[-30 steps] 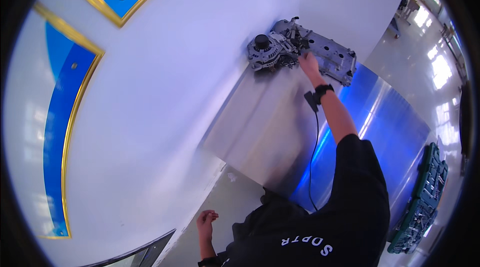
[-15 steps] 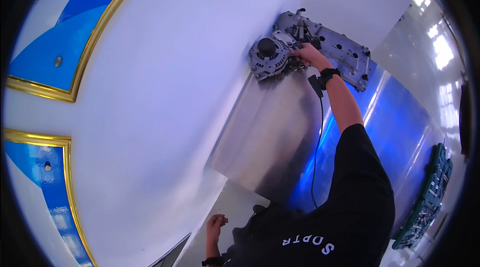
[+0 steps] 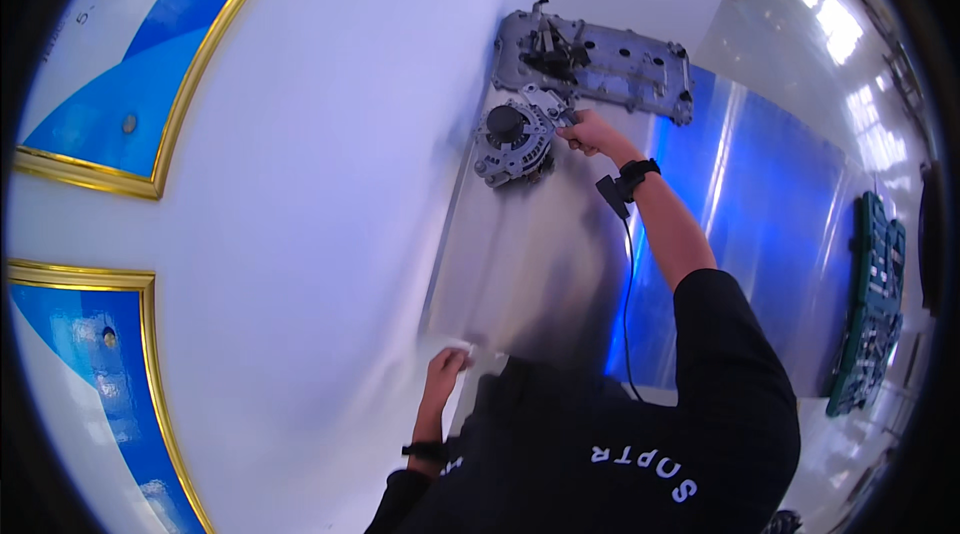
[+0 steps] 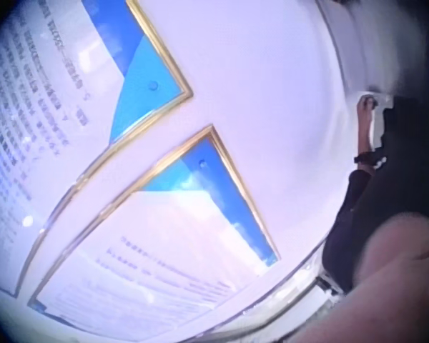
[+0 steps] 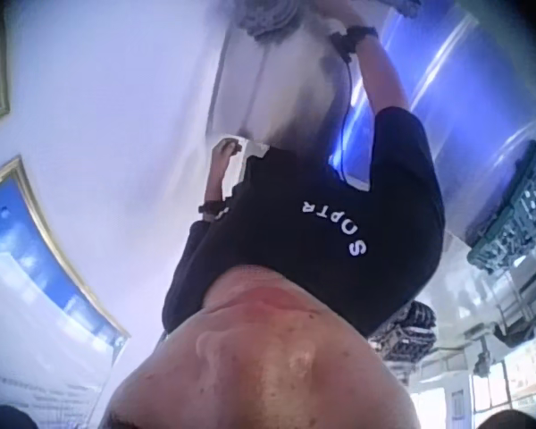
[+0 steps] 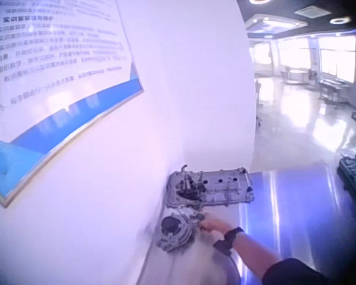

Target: Installing an alternator onto a car engine.

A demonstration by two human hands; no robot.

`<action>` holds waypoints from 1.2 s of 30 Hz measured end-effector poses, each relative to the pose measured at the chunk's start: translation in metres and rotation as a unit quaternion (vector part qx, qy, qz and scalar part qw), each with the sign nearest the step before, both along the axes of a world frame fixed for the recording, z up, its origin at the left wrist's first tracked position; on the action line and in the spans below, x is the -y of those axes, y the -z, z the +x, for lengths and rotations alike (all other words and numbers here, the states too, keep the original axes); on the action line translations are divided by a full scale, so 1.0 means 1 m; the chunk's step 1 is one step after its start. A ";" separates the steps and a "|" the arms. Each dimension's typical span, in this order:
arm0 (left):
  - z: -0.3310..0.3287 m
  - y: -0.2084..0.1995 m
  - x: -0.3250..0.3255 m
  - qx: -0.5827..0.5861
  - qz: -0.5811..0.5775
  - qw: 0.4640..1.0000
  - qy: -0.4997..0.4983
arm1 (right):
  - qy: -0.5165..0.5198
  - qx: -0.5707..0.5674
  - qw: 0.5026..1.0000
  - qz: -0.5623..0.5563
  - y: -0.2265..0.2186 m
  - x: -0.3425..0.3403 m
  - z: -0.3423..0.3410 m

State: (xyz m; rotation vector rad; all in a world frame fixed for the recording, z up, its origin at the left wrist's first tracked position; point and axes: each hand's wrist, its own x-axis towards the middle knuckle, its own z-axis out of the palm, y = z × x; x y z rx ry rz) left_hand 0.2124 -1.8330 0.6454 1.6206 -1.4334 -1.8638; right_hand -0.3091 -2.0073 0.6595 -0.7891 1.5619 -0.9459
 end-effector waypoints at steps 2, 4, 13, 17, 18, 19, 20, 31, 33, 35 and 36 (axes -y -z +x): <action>-0.027 0.011 0.047 -0.046 0.031 0.998 0.043 | 0.031 -0.046 0.998 0.037 0.003 -0.015 0.002; -0.057 0.029 0.098 -0.023 -0.003 0.996 0.089 | 0.058 -0.027 0.997 0.046 0.013 -0.028 0.009; -0.188 0.071 0.235 -0.182 0.124 0.967 0.129 | 0.267 -0.073 0.951 0.138 0.055 -0.126 0.091; -0.215 0.100 0.238 -0.188 0.234 0.915 0.269 | 0.336 -0.050 0.928 0.151 0.067 -0.163 0.118; -0.219 0.104 0.258 -0.175 0.264 0.904 0.286 | 0.346 -0.045 0.924 0.154 0.057 -0.146 0.127; -0.224 0.110 0.259 -0.181 0.274 0.891 0.314 | 0.353 -0.061 0.920 0.159 0.063 -0.153 0.130; -0.223 0.115 0.257 -0.171 0.280 0.884 0.333 | 0.364 -0.070 0.916 0.153 0.078 -0.167 0.137; -0.227 0.103 0.261 -0.117 0.414 0.830 0.355 | 0.424 0.225 0.877 0.019 0.072 -0.195 0.199; -0.253 0.101 0.310 -0.116 0.395 0.852 0.323 | 0.402 0.336 0.844 -0.117 0.098 -0.138 0.192; -0.245 0.129 0.184 -0.155 0.451 0.836 0.273 | 0.358 0.317 0.875 -0.075 0.084 -0.263 0.179; -0.268 0.128 0.211 -0.172 0.429 0.835 0.297 | 0.360 0.296 0.879 -0.104 0.089 -0.238 0.166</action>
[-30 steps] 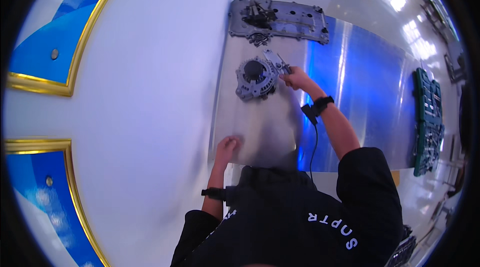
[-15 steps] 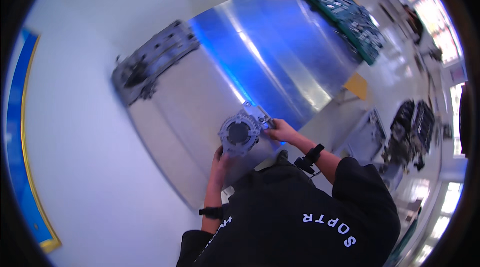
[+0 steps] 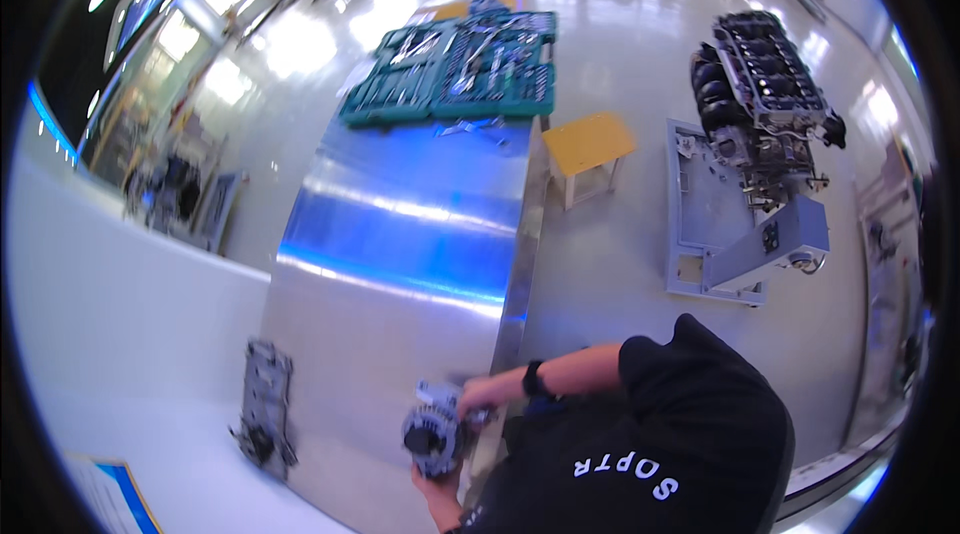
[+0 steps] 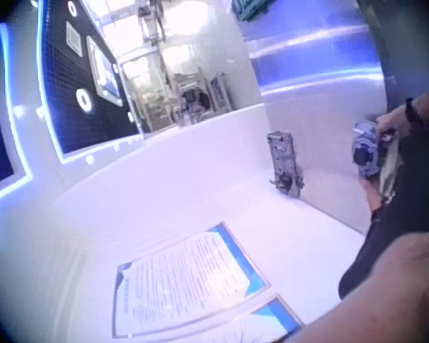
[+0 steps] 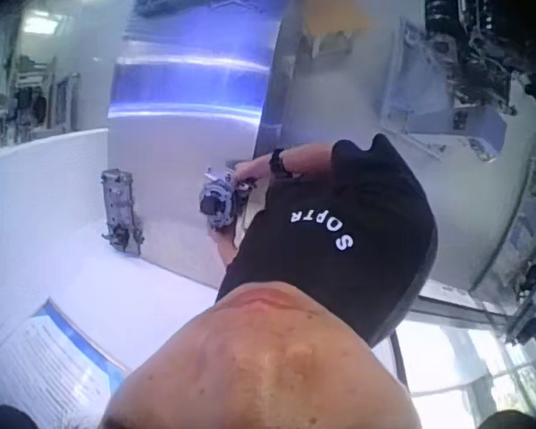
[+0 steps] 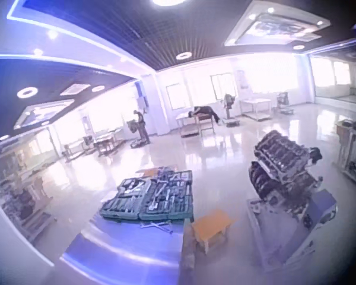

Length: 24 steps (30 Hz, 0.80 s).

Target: Installing an alternator onto a car engine.

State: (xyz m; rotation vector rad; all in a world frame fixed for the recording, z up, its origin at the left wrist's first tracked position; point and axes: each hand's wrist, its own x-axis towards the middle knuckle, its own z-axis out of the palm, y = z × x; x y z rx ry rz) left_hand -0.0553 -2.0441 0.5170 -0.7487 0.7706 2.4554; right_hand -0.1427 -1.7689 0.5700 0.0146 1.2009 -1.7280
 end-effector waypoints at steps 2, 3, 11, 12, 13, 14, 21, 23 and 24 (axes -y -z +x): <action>0.004 -0.006 -0.002 0.051 0.031 0.994 -0.091 | -0.018 0.002 1.000 -0.021 0.005 0.003 0.000; 0.003 -0.014 -0.006 0.030 -0.015 0.997 -0.073 | -0.016 0.022 0.999 -0.047 0.017 0.003 -0.001; -0.042 -0.066 -0.189 0.042 -0.247 0.962 -0.108 | -0.100 0.100 0.989 -0.030 -0.004 -0.090 -0.032; -0.055 -0.068 -0.217 0.045 -0.271 0.956 -0.106 | -0.096 0.102 0.990 -0.033 0.002 -0.112 -0.043; -0.069 -0.067 -0.239 0.040 -0.298 0.948 -0.103 | -0.090 0.061 0.993 -0.055 0.009 -0.135 -0.053; -0.082 -0.067 -0.259 0.034 -0.327 0.940 -0.094 | -0.079 0.022 0.994 -0.078 0.020 -0.152 -0.068; -0.145 -0.039 -0.423 -0.126 -0.652 0.743 0.078 | 0.085 0.036 0.993 0.075 -0.033 -0.408 -0.156; -0.196 0.001 -0.464 -0.167 -0.509 0.827 0.171 | 0.174 0.043 0.975 0.131 -0.052 -0.479 -0.161; -0.226 0.029 -0.482 -0.153 -0.341 0.903 0.214 | 0.232 0.059 0.960 0.144 -0.066 -0.515 -0.161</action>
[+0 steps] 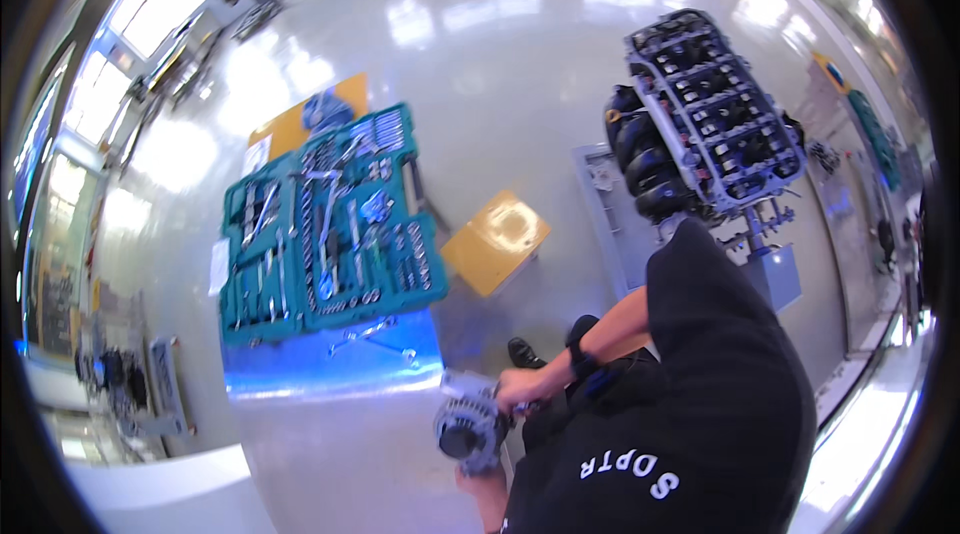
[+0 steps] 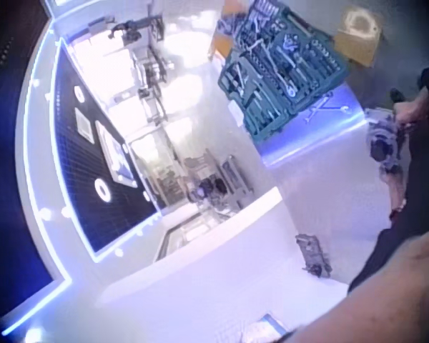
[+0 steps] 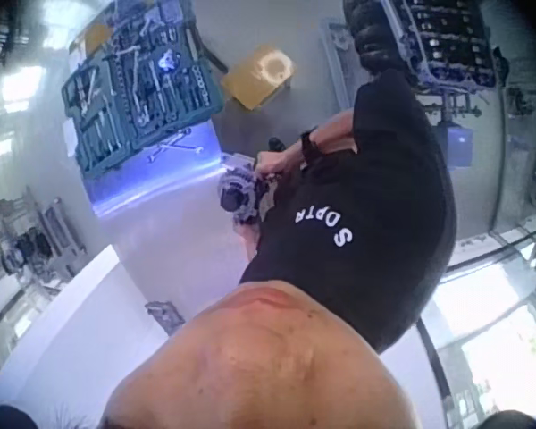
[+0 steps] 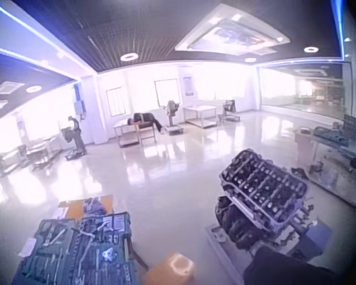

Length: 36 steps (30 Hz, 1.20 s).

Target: Installing an alternator onto a car engine.

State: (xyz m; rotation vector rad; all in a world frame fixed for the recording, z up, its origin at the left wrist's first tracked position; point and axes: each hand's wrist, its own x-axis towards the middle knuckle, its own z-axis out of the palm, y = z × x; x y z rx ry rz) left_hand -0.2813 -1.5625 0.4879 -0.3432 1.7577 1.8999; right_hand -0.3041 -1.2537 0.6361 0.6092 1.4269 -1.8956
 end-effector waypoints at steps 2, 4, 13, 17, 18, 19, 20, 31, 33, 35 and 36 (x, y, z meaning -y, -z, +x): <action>-0.051 -0.066 -0.126 0.275 0.343 0.894 -0.083 | 0.114 0.031 0.992 0.035 -0.022 -0.066 0.010; -0.077 -0.063 -0.203 0.319 0.318 0.893 0.009 | 0.202 0.054 0.976 0.061 -0.030 -0.125 0.025; -0.135 -0.055 -0.495 0.362 0.251 0.871 0.219 | 0.462 0.000 0.879 0.122 -0.087 -0.321 0.075; -0.166 -0.109 -0.583 0.341 0.219 0.865 0.297 | 0.480 -0.053 0.864 0.144 -0.118 -0.394 0.064; -0.176 -0.119 -0.601 0.341 0.212 0.866 0.299 | 0.475 -0.078 0.865 0.140 -0.113 -0.413 0.060; -0.186 -0.127 -0.618 0.302 0.240 0.863 0.327 | 0.480 -0.076 0.864 0.135 -0.112 -0.421 0.056; -0.199 -0.134 -0.640 0.261 0.273 0.855 0.355 | 0.492 -0.078 0.859 0.114 -0.114 -0.433 0.045; -0.300 -0.132 -0.913 0.419 0.094 0.768 0.474 | 0.600 0.046 0.768 0.218 -0.104 -0.604 -0.065; -0.314 -0.094 -0.964 0.513 0.096 0.708 0.476 | 0.614 0.098 0.742 0.250 -0.084 -0.650 -0.091; -0.319 -0.099 -1.009 0.527 0.000 0.693 0.492 | 0.605 0.154 0.701 0.345 -0.094 -0.678 -0.106; -0.312 -0.100 -1.037 0.488 -0.074 0.726 0.479 | 0.647 0.152 0.672 0.327 -0.093 -0.697 -0.107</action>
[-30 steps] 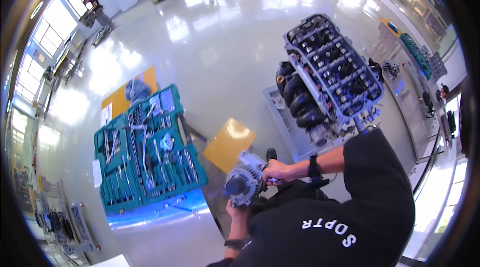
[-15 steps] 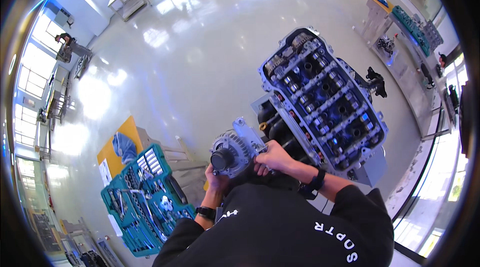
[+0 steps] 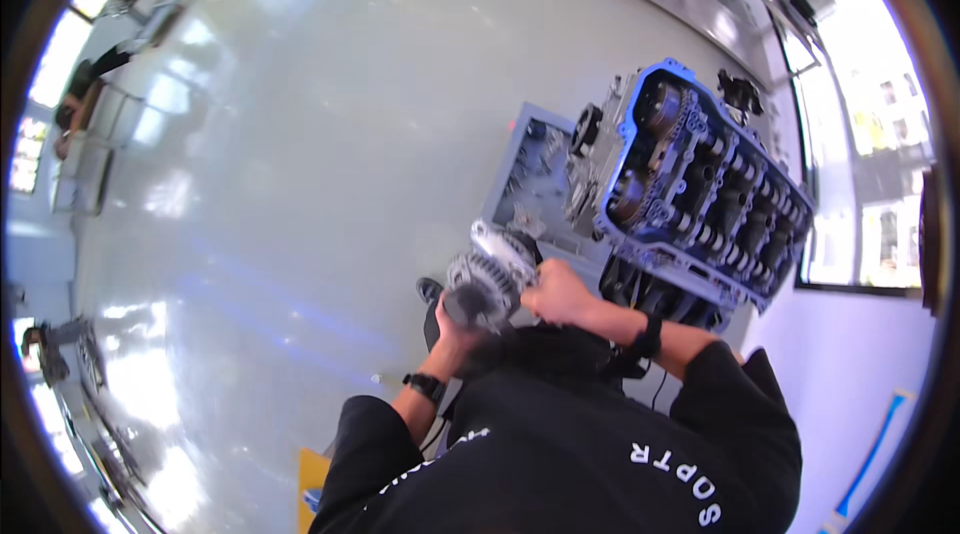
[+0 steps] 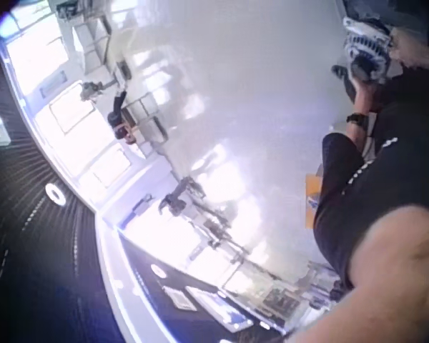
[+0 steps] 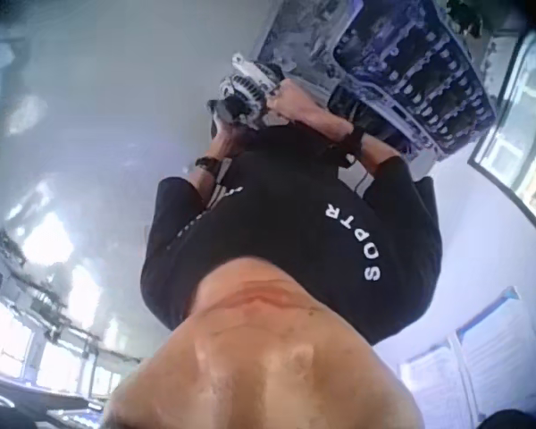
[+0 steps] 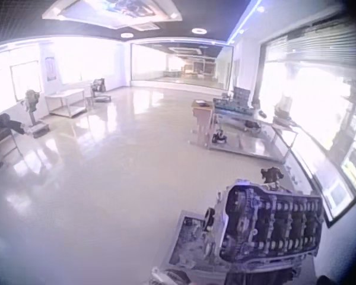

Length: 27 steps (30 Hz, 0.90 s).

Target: Installing an alternator onto a car engine.

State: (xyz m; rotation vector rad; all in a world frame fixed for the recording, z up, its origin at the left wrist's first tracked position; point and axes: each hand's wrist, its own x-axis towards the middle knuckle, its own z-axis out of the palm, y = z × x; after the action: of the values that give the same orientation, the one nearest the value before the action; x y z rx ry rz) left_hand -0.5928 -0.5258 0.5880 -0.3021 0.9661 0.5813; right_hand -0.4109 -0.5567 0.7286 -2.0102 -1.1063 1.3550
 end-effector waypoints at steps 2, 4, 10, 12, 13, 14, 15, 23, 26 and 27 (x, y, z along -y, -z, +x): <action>-0.009 0.038 -0.042 0.143 0.068 0.987 0.021 | 0.041 -0.011 0.998 -0.037 0.002 -0.039 -0.005; -0.010 0.047 -0.080 0.185 0.087 0.978 0.050 | 0.098 -0.047 0.991 -0.080 0.008 -0.075 -0.011; -0.034 0.068 -0.151 0.128 0.111 0.949 0.266 | 0.155 -0.022 0.984 -0.091 0.018 -0.136 -0.026; -0.028 0.058 -0.175 0.060 0.086 0.944 0.314 | 0.182 0.005 0.977 -0.107 0.032 -0.153 -0.030; -0.026 0.055 -0.186 -0.007 0.071 0.934 0.351 | 0.209 0.004 0.972 -0.103 0.047 -0.159 -0.031; -0.017 0.063 -0.195 -0.064 0.101 0.916 0.383 | 0.228 0.009 0.969 -0.097 0.063 -0.168 -0.020; -0.014 0.082 -0.200 -0.069 0.092 0.915 0.387 | 0.229 0.002 0.968 -0.106 0.075 -0.172 -0.017; 0.039 0.150 -0.271 -0.259 0.424 0.460 0.736 | 0.394 -0.021 0.905 -0.162 0.149 -0.198 0.005; 0.066 0.160 -0.298 -0.258 0.470 0.376 0.756 | 0.530 -0.100 0.824 -0.175 0.166 -0.205 0.008; 0.071 0.164 -0.309 -0.253 0.467 0.370 0.763 | 0.537 -0.103 0.818 -0.179 0.165 -0.211 0.007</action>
State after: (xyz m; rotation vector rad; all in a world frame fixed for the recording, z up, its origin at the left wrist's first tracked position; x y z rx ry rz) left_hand -0.5222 -0.2168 0.4236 1.8480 0.8832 -0.7010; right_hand -0.4042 -0.3458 0.5632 -2.0734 0.4534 1.0921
